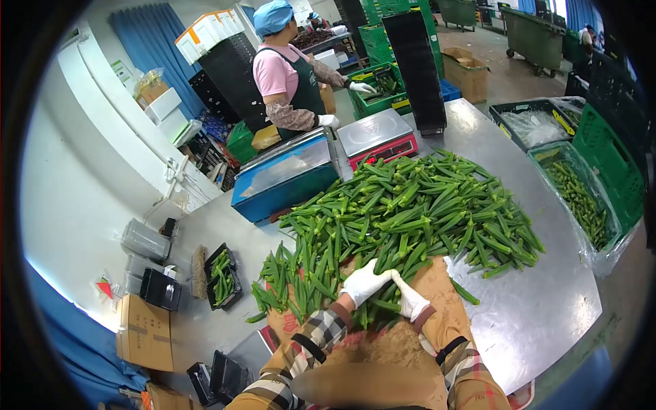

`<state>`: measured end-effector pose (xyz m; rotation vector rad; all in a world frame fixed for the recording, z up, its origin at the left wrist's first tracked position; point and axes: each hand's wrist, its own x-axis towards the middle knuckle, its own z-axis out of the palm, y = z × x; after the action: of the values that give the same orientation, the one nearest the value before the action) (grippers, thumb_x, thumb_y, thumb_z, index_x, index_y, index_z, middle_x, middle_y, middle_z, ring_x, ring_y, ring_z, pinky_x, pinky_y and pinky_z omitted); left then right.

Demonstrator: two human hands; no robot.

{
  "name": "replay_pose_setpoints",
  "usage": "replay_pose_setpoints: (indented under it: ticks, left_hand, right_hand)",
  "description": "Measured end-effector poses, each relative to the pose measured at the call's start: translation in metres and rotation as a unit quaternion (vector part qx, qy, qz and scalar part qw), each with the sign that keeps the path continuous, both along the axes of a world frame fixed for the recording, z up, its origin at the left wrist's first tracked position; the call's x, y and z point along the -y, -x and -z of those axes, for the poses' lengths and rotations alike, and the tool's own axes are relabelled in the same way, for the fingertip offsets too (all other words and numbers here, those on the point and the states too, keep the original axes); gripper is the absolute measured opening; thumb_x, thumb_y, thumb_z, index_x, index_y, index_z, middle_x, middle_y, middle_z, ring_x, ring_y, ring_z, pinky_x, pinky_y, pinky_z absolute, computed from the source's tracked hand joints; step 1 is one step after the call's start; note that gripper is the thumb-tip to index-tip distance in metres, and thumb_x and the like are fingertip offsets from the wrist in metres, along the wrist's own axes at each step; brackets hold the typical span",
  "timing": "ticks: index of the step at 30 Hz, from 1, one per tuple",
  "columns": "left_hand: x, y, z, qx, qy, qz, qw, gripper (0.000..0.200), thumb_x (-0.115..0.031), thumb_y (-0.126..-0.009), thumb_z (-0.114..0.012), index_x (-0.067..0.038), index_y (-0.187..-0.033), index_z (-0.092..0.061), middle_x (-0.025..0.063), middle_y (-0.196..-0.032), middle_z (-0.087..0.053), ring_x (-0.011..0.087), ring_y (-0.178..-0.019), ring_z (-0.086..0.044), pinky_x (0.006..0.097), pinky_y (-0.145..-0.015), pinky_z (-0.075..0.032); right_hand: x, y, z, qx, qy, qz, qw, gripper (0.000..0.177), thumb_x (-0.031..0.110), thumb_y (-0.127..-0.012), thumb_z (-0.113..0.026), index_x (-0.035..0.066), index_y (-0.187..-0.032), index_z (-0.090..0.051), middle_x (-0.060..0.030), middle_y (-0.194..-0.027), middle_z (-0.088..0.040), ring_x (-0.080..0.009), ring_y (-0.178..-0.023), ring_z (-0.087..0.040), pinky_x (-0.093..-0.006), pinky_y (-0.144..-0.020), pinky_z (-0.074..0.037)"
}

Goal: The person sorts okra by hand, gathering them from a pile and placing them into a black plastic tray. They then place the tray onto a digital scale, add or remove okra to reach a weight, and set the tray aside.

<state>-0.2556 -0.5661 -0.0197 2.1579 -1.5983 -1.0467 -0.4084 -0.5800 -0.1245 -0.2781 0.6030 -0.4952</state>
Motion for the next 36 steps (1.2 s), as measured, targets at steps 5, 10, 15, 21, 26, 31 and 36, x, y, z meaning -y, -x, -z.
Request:
replay_pose_setpoints:
  ticks: [5,10,15,21,26,31,36]
  left_hand:
    - [-0.05,0.01,0.006,-0.128,0.034,-0.059,0.989,0.067,-0.051,-0.092,-0.065,-0.004,-0.138,-0.052,0.0152,-0.126,-0.067,0.0264,-0.116,-0.064,0.0356,-0.099,-0.048]
    - [-0.102,0.044,-0.006,-0.31,0.07,-0.142,0.937,0.077,-0.029,-0.09,-0.075,0.007,-0.146,-0.036,0.0169,-0.141,-0.053,0.0198,-0.123,-0.054,0.0331,-0.106,-0.044]
    - [-0.175,0.061,0.021,-0.371,0.069,-0.093,0.922,0.066,-0.016,-0.088,-0.075,0.001,-0.143,-0.045,0.0127,-0.133,-0.059,0.0214,-0.121,-0.057,0.0335,-0.105,-0.044]
    - [-0.252,0.034,0.039,0.096,0.092,-0.076,0.988,0.062,-0.018,-0.082,-0.076,-0.005,-0.139,-0.055,0.0177,-0.131,-0.061,0.0341,-0.122,-0.056,0.037,-0.105,-0.043]
    - [-0.249,0.048,0.036,0.194,0.104,-0.067,0.973,0.071,-0.047,-0.089,-0.066,-0.022,-0.151,-0.043,0.0114,-0.151,-0.045,0.0397,-0.138,-0.037,0.0698,-0.109,-0.021]
    - [-0.262,0.089,0.036,0.244,0.081,0.087,0.962,0.069,-0.048,-0.093,-0.06,-0.026,-0.154,-0.037,0.0214,-0.162,-0.023,0.0482,-0.145,-0.024,0.071,-0.112,-0.017]
    - [-0.323,0.084,0.027,0.247,0.08,0.163,0.952,0.071,-0.049,-0.089,-0.063,-0.028,-0.153,-0.04,0.0228,-0.162,-0.022,0.0516,-0.145,-0.022,0.0738,-0.11,-0.018]
  right_hand:
    - [-0.034,0.017,0.006,-0.048,-0.022,-0.041,0.998,0.065,0.048,-0.089,-0.072,0.013,-0.141,-0.052,-0.0077,-0.135,-0.062,-0.0242,-0.119,-0.061,-0.0467,-0.096,-0.054]
    - [-0.067,0.064,-0.005,-0.024,0.108,-0.027,0.993,0.053,0.031,-0.093,-0.073,0.006,-0.137,-0.056,-0.004,-0.131,-0.064,-0.018,-0.117,-0.061,-0.0364,-0.102,-0.049]
    - [-0.09,0.133,-0.038,-0.259,0.229,-0.138,0.928,0.041,0.019,-0.078,-0.084,0.001,-0.112,-0.069,-0.0068,-0.101,-0.072,-0.0161,-0.087,-0.067,-0.0308,-0.076,-0.055]
    - [-0.115,0.204,-0.022,-0.487,0.43,-0.025,0.76,0.098,0.015,-0.072,-0.085,-0.008,-0.15,-0.029,-0.0238,-0.136,-0.053,-0.0306,-0.121,-0.057,-0.0369,-0.102,-0.047]
    - [-0.125,0.165,-0.06,-0.632,0.626,-0.03,0.457,0.095,0.029,-0.075,-0.08,-0.001,-0.151,-0.033,-0.024,-0.151,-0.041,-0.0398,-0.142,-0.034,-0.0493,-0.118,-0.026]
    - [-0.173,0.104,-0.037,-0.517,0.717,-0.187,0.428,0.075,0.038,-0.083,-0.071,0.01,-0.148,-0.046,-0.0147,-0.154,-0.041,-0.044,-0.146,-0.026,-0.0565,-0.12,-0.017]
    - [-0.23,0.133,-0.036,-0.435,0.769,-0.19,0.428,0.065,0.032,-0.085,-0.07,0.015,-0.145,-0.05,-0.0147,-0.152,-0.043,-0.0428,-0.143,-0.032,-0.0594,-0.12,-0.017]
